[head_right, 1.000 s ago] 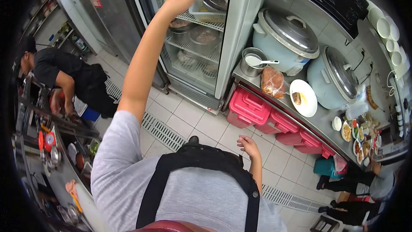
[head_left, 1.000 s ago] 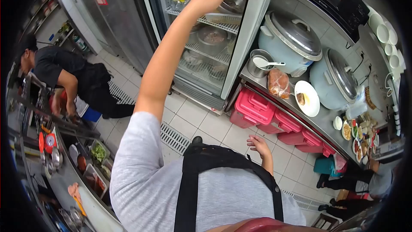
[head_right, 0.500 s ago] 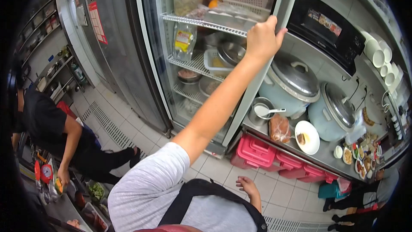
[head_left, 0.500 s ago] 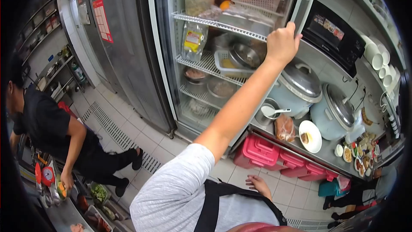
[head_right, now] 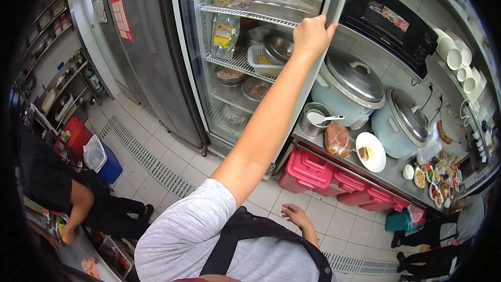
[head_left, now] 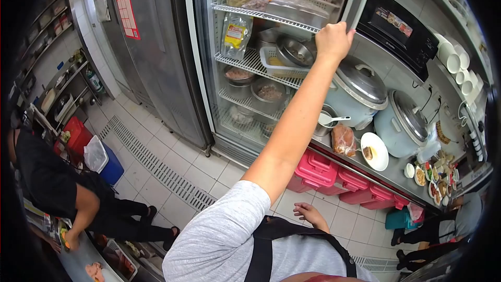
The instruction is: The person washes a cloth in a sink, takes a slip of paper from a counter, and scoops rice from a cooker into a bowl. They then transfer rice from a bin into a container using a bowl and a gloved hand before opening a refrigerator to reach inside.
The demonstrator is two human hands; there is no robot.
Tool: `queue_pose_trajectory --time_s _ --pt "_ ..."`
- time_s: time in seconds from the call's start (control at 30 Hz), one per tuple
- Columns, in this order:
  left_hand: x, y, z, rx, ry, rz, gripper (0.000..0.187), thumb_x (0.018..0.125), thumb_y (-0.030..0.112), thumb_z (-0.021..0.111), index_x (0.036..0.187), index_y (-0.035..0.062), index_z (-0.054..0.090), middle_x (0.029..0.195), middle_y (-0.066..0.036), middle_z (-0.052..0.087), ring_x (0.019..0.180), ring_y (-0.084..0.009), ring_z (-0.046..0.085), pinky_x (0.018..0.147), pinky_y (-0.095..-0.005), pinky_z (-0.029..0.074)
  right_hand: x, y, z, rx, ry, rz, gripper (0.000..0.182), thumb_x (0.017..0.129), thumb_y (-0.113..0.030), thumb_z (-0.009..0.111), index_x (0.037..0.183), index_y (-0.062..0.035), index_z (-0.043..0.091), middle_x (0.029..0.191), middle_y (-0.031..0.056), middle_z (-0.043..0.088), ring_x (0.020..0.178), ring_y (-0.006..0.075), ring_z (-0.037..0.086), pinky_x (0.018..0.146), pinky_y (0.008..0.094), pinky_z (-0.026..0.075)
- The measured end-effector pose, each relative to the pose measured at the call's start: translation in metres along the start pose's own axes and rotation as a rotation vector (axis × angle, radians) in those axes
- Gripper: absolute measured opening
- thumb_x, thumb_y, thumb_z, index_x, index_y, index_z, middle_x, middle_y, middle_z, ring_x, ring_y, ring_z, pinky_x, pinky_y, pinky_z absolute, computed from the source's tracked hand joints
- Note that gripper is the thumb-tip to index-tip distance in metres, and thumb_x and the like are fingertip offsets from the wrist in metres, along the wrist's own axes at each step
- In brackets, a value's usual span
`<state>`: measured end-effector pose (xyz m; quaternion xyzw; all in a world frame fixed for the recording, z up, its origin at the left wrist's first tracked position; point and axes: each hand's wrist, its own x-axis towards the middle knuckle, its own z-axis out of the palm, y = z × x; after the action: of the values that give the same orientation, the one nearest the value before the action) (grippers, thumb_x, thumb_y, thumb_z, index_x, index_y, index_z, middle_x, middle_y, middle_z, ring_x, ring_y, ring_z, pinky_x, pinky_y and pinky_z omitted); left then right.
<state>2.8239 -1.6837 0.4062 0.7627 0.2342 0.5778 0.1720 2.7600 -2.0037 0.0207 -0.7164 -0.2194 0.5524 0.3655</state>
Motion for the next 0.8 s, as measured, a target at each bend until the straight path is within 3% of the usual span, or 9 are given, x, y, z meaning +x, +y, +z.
queue_pose_trajectory --time_s 0.2,0.4,0.53,0.63,0.8 --pt "-0.005 -0.002 -0.001 0.076 -0.057 -0.008 0.041 0.075 0.044 0.056 0.073 0.0037 0.059 0.072 -0.02 0.06 0.072 -0.0366 0.06 0.063 -0.0441 0.048 -0.017 0.041 -0.01 0.026 -0.014 0.069 0.036 0.087 -0.027 0.048 0.116 -0.0064 0.047 0.1 0.0067 0.057 0.089 0.0166 0.056 0.071 0.0277 0.044" --pt "0.001 -0.005 -0.004 0.168 -0.139 0.033 0.047 0.076 0.049 0.052 0.075 0.0027 0.058 0.077 -0.018 0.061 0.078 -0.034 0.059 0.066 -0.0419 0.048 -0.031 0.064 -0.025 0.092 0.057 -0.009 0.035 0.086 -0.028 0.049 0.114 -0.0068 0.048 0.099 0.0068 0.058 0.086 0.0167 0.057 0.069 0.0286 0.045" --pt "0.01 -0.021 0.01 0.166 -0.126 0.079 0.045 0.078 0.049 0.052 0.074 0.0046 0.059 0.056 -0.009 0.06 0.051 -0.0191 0.062 0.059 -0.0324 0.049 -0.039 0.084 -0.035 0.166 0.113 -0.033 0.035 0.086 -0.029 0.05 0.113 -0.0068 0.048 0.098 0.007 0.058 0.085 0.0171 0.057 0.068 0.0292 0.045" --pt "0.012 -0.017 0.001 0.082 -0.272 0.011 0.046 0.077 0.048 0.053 0.073 0.0028 0.057 0.058 -0.01 0.061 0.053 -0.0185 0.062 0.058 -0.0315 0.049 -0.054 0.092 -0.038 0.227 0.12 -0.05 0.034 0.085 -0.027 0.05 0.112 -0.0061 0.05 0.096 0.0069 0.059 0.084 0.017 0.057 0.069 0.0295 0.044" --pt "0.004 -0.01 -0.012 0.068 -0.265 0.043 0.046 0.078 0.046 0.053 0.072 0.0005 0.056 0.059 -0.012 0.06 0.052 -0.0197 0.062 0.054 -0.0311 0.048 -0.075 0.106 -0.046 0.286 0.162 -0.04 0.034 0.086 -0.027 0.049 0.114 -0.0068 0.049 0.098 0.0074 0.058 0.086 0.0173 0.057 0.071 0.0298 0.044"
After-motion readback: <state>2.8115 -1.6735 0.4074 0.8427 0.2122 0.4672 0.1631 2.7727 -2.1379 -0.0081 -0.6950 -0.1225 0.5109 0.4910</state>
